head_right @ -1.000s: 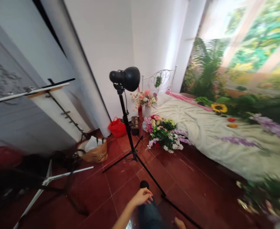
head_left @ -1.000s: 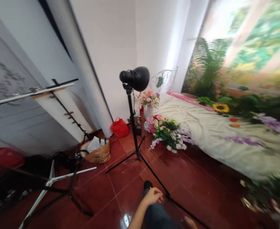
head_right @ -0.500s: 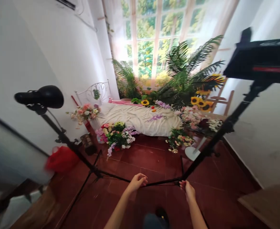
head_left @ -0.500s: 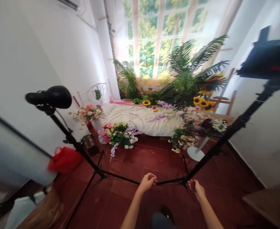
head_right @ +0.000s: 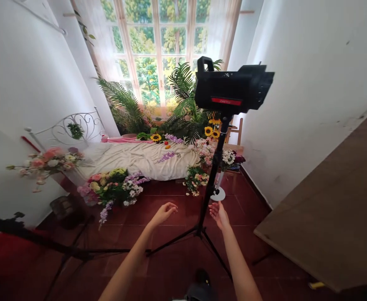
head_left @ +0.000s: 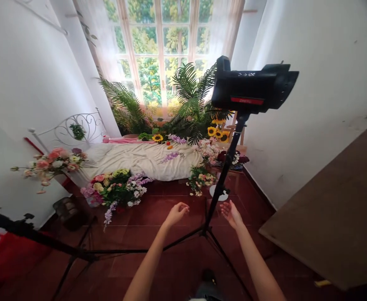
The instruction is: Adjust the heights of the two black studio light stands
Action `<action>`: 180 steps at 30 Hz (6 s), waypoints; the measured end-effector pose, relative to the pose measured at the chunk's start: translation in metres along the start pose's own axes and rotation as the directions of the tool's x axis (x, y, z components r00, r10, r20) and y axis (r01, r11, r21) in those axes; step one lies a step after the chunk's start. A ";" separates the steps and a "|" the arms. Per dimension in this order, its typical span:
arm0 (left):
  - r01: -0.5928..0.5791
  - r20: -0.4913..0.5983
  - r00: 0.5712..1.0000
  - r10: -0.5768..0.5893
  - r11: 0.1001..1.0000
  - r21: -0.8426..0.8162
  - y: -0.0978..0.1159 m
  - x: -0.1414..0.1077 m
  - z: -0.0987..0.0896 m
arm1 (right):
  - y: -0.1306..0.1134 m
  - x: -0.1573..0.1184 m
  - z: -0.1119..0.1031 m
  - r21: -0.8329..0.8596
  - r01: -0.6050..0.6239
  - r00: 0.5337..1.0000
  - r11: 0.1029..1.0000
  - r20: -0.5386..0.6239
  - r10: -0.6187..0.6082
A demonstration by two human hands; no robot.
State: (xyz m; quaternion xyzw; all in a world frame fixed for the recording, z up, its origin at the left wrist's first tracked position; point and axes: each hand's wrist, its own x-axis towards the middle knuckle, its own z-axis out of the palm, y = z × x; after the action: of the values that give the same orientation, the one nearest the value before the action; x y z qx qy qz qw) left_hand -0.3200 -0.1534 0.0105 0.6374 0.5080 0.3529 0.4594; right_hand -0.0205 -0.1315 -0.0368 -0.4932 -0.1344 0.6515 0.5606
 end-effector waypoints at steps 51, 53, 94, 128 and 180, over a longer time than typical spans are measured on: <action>-0.381 -0.471 0.795 0.381 0.919 0.099 0.236 0.251 0.211 | -0.133 0.095 -0.074 -0.672 0.693 0.545 -0.262 0.725 -0.421; -0.364 -0.474 0.802 0.364 0.926 0.096 0.229 0.251 0.214 | -0.135 0.096 -0.074 -0.699 0.700 0.612 -0.143 0.692 -0.383; -0.159 -0.408 0.881 0.238 0.963 0.217 0.099 0.246 0.243 | -0.142 0.100 -0.060 -0.782 0.616 0.731 -0.091 0.611 -0.303; -0.329 -0.447 0.796 0.408 0.912 0.246 0.170 0.289 0.201 | -0.150 0.114 -0.037 -0.773 0.632 0.751 0.061 0.591 -0.293; -0.158 -0.536 0.843 0.052 0.975 -0.154 0.101 0.265 0.238 | -0.111 0.126 -0.045 -0.620 0.781 0.568 0.078 0.652 -0.502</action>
State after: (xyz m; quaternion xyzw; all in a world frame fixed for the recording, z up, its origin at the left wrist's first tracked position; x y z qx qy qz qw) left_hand -0.0069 0.0442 0.0230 0.4953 0.5423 0.5867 0.3410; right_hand 0.0962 -0.0025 -0.0402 -0.4954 -0.7268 0.2186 0.4226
